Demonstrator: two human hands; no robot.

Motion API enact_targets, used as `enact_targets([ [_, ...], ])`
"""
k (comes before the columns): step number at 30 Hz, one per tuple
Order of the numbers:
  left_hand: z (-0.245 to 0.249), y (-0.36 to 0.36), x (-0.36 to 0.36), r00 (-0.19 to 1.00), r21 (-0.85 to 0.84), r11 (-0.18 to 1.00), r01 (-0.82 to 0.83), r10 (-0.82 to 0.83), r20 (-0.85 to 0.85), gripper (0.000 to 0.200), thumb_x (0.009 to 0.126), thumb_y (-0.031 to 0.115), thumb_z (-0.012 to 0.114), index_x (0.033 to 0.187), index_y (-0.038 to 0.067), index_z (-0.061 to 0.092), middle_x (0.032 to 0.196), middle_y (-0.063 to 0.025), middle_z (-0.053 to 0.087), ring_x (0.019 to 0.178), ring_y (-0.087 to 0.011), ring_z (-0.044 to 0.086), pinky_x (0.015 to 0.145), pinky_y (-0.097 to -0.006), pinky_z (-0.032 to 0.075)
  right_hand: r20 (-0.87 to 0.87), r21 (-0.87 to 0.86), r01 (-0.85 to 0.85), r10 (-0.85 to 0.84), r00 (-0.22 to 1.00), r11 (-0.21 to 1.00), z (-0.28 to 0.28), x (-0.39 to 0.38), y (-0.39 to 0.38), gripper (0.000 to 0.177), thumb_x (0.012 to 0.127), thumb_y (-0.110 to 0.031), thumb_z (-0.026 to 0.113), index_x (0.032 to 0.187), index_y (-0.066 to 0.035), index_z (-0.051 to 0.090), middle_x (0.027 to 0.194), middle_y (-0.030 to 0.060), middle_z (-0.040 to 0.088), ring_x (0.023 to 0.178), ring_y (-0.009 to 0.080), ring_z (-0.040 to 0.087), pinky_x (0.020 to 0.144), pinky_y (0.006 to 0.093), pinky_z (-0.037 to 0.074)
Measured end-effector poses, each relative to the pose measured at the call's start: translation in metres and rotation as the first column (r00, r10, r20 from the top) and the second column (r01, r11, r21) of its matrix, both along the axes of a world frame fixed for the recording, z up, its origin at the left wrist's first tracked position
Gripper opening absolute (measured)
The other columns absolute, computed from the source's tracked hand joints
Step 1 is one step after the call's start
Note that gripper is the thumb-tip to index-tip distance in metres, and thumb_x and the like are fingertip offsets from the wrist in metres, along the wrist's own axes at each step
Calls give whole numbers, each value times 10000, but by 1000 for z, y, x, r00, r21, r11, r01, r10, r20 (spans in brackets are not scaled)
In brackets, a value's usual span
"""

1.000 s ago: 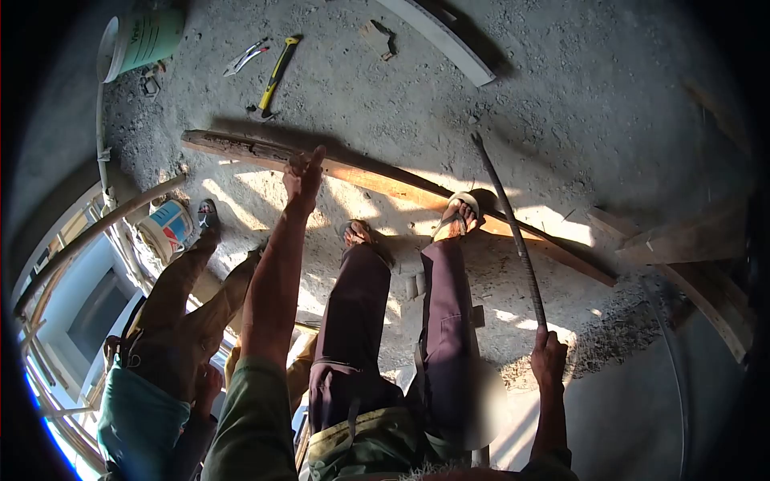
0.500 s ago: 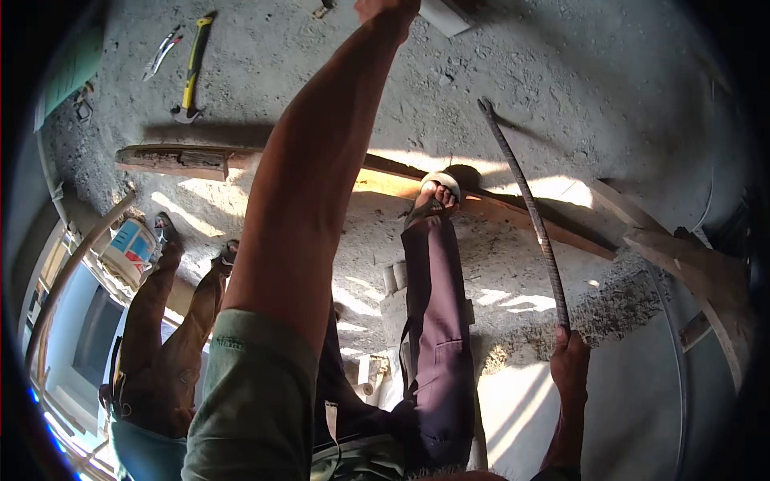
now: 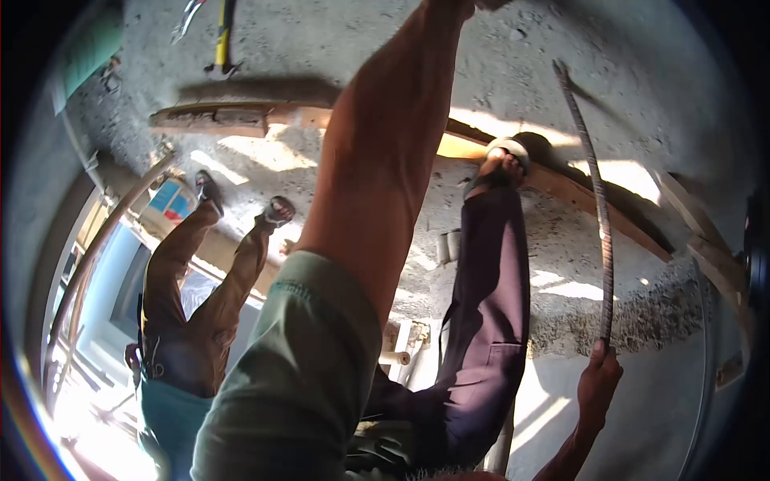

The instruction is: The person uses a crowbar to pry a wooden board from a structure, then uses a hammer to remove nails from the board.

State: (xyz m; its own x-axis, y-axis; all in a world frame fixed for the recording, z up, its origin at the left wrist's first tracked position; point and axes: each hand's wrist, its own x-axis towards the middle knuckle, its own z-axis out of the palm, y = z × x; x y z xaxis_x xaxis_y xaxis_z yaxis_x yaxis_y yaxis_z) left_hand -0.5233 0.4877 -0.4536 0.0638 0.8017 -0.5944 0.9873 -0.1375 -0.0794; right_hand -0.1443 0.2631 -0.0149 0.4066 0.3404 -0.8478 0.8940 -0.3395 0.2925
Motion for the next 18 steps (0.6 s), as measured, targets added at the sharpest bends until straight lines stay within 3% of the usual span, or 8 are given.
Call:
enact_targets([
  [1, -41, -64, -20, 999, 351, 936, 17, -5, -34, 497, 837, 356, 597, 1196, 35, 474, 1251, -186, 481, 1130, -334, 478, 914, -387, 416, 24, -38, 7, -6, 1000, 999, -1, 0, 1, 446, 955, -367, 395, 880, 51, 532, 685, 282, 544, 682, 464, 525, 615, 521, 369],
  [2, 9, -78, -36, 939, 403, 901, -162, 14, 344, 390, 751, 287, 687, 1030, 42, 567, 1091, -180, 555, 980, -312, 543, 825, -387, 463, -29, 21, -2, 3, 1000, 1000, -1, 1, -2, 445, 954, -366, 400, 877, 52, 533, 677, 276, 541, 670, 461, 520, 612, 519, 368],
  [3, 75, -99, -48, 734, 385, 853, -352, -3, 679, 285, 664, 217, 776, 863, 49, 660, 931, -174, 630, 829, -290, 608, 737, -386, 511, -70, 84, -14, 20, 997, 996, -1, 5, -6, 444, 953, -364, 404, 873, 53, 534, 668, 270, 538, 659, 459, 514, 609, 517, 367],
  [7, 155, -212, -97, 478, 105, 920, -378, 97, 873, 194, 626, -24, 691, 774, 98, 667, 844, -92, 614, 741, -243, 604, 657, -333, 498, -102, 152, -156, 172, 980, 976, -1, 23, -5, 447, 951, -362, 412, 831, 49, 541, 643, 247, 530, 618, 432, 507, 585, 506, 364],
  [10, 181, -294, -124, -184, -807, 324, -493, 868, 461, 255, 646, -89, 658, 838, 79, 660, 958, -106, 595, 832, -229, 610, 731, -329, 508, -130, 170, -194, 217, 967, 966, 6, 28, 5, 427, 949, -334, 428, 769, 33, 554, 602, 212, 520, 555, 374, 506, 523, 463, 356],
  [12, 191, -344, -149, -4, -791, 422, -443, 882, 472, 290, 677, -66, 658, 922, 88, 646, 1000, -103, 586, 899, -201, 603, 755, -313, 504, -146, 183, -192, 219, 965, 964, 27, 13, 11, 411, 951, -321, 429, 772, 32, 539, 563, 167, 473, 527, 291, 460, 504, 433, 332],
  [13, 203, -361, -160, 239, -613, 698, -371, 709, 663, 310, 696, -23, 668, 979, 99, 634, 1010, -96, 582, 915, -180, 596, 742, -298, 497, -162, 209, -165, 200, 966, 964, 37, 2, 15, 395, 953, -309, 430, 776, 31, 524, 524, 123, 425, 500, 208, 414, 486, 403, 308],
  [18, 160, -461, -208, -341, -856, -88, -509, 934, 106, 346, 743, 140, 622, 1068, 34, 567, 974, -87, 562, 815, -182, 566, 700, -310, 476, -166, 237, -241, 283, 945, 941, 85, -59, 24, 376, 954, -295, 431, 727, -3, 499, 493, 53, 427, 425, 150, 394, 420, 353, 287],
])
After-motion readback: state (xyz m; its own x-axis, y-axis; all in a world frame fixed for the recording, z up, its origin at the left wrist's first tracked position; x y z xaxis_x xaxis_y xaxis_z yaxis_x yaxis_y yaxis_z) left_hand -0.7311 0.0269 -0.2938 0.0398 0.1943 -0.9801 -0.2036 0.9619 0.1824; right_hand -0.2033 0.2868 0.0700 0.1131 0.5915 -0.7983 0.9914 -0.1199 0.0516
